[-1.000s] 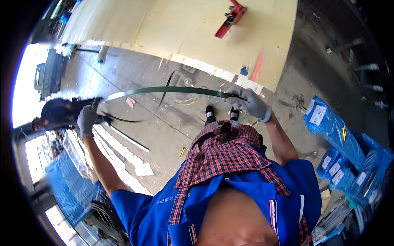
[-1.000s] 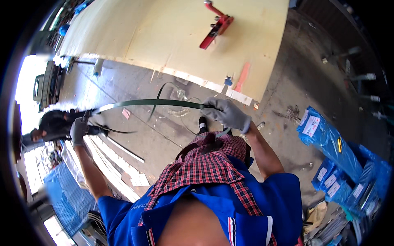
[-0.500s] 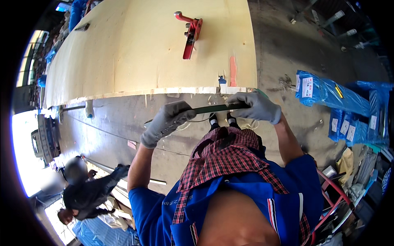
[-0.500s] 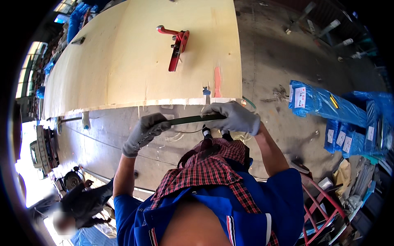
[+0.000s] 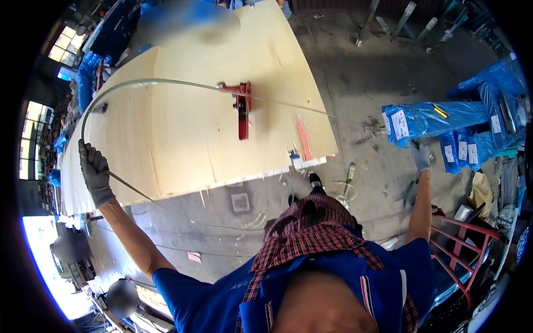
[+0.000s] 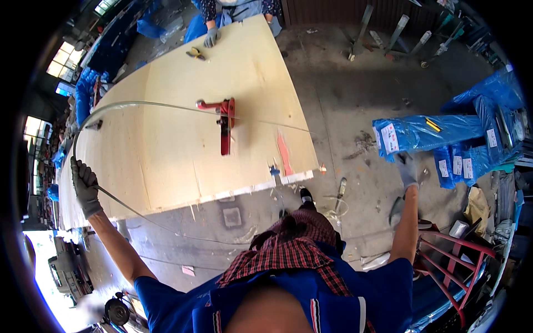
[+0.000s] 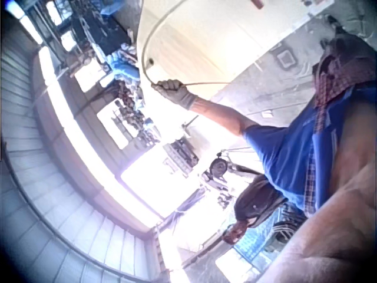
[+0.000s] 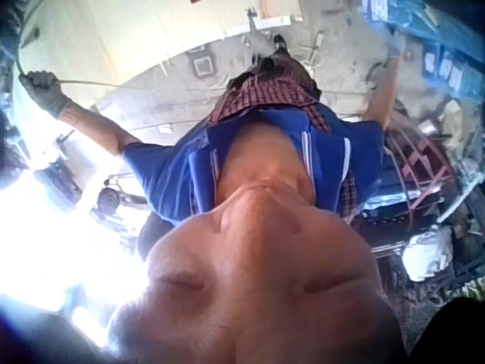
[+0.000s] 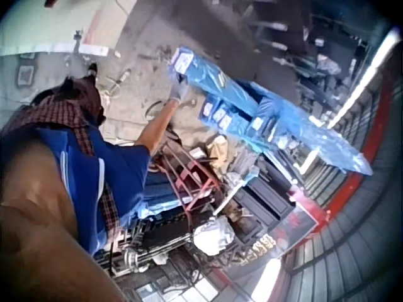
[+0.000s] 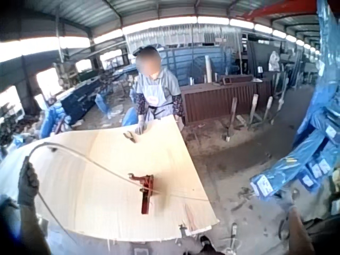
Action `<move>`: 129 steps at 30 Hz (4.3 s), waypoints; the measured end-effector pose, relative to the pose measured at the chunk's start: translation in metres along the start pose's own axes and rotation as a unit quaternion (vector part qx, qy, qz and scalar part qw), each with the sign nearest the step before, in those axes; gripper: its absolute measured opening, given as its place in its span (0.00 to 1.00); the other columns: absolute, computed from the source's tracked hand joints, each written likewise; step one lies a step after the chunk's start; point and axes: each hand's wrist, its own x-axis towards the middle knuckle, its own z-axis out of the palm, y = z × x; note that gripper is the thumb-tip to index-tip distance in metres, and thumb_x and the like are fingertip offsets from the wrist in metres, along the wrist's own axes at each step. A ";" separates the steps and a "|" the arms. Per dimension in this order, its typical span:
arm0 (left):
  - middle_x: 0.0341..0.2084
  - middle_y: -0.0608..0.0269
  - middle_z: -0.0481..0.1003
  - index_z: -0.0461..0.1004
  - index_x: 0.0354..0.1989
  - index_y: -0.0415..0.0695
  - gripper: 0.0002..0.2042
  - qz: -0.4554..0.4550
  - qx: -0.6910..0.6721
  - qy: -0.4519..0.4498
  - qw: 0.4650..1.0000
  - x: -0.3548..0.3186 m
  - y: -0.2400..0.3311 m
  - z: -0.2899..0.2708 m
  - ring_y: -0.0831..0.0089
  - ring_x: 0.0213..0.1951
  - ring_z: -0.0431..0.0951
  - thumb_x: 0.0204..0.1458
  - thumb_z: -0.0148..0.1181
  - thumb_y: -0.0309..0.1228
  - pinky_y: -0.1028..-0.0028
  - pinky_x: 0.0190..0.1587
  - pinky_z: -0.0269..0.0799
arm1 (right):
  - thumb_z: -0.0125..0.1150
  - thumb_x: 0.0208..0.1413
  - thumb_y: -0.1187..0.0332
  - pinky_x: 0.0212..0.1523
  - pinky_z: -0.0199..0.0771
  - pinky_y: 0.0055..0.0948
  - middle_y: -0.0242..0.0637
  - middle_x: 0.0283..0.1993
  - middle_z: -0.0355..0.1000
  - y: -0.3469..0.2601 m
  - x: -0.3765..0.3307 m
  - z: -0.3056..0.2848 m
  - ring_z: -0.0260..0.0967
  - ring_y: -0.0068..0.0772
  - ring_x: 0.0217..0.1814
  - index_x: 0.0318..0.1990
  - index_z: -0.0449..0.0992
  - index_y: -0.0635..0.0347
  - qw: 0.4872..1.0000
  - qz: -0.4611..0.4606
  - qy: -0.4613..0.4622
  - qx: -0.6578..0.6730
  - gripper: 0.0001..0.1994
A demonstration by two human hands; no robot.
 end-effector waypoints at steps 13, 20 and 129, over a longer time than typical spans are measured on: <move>0.20 0.74 0.69 0.77 0.38 0.41 0.14 0.253 0.497 -0.054 0.828 0.286 -0.058 0.251 0.87 0.18 0.60 0.57 0.55 0.40 0.83 0.21 0.54 | 0.49 0.61 0.56 0.15 0.43 0.15 0.18 0.18 0.53 -0.073 0.164 0.131 0.43 0.11 0.14 0.36 0.70 0.54 0.808 0.193 -0.209 0.516 0.12; 0.20 0.68 0.73 0.77 0.32 0.35 0.15 0.173 0.512 -0.056 0.840 0.428 -0.227 0.328 0.82 0.23 0.67 0.55 0.57 0.38 0.79 0.26 0.62 | 0.48 0.62 0.56 0.09 0.41 0.19 0.18 0.14 0.51 -0.047 0.310 0.255 0.41 0.12 0.10 0.35 0.71 0.53 0.780 0.259 -0.133 0.554 0.12; 0.22 0.72 0.67 0.71 0.43 0.38 0.13 -0.373 0.139 -0.151 0.905 -0.145 -0.420 0.155 0.83 0.22 0.68 0.60 0.50 0.36 0.79 0.29 0.71 | 0.47 0.61 0.63 0.18 0.59 0.17 0.23 0.23 0.61 -0.207 -0.200 0.316 0.56 0.13 0.18 0.38 0.68 0.58 0.366 0.422 -0.389 0.732 0.09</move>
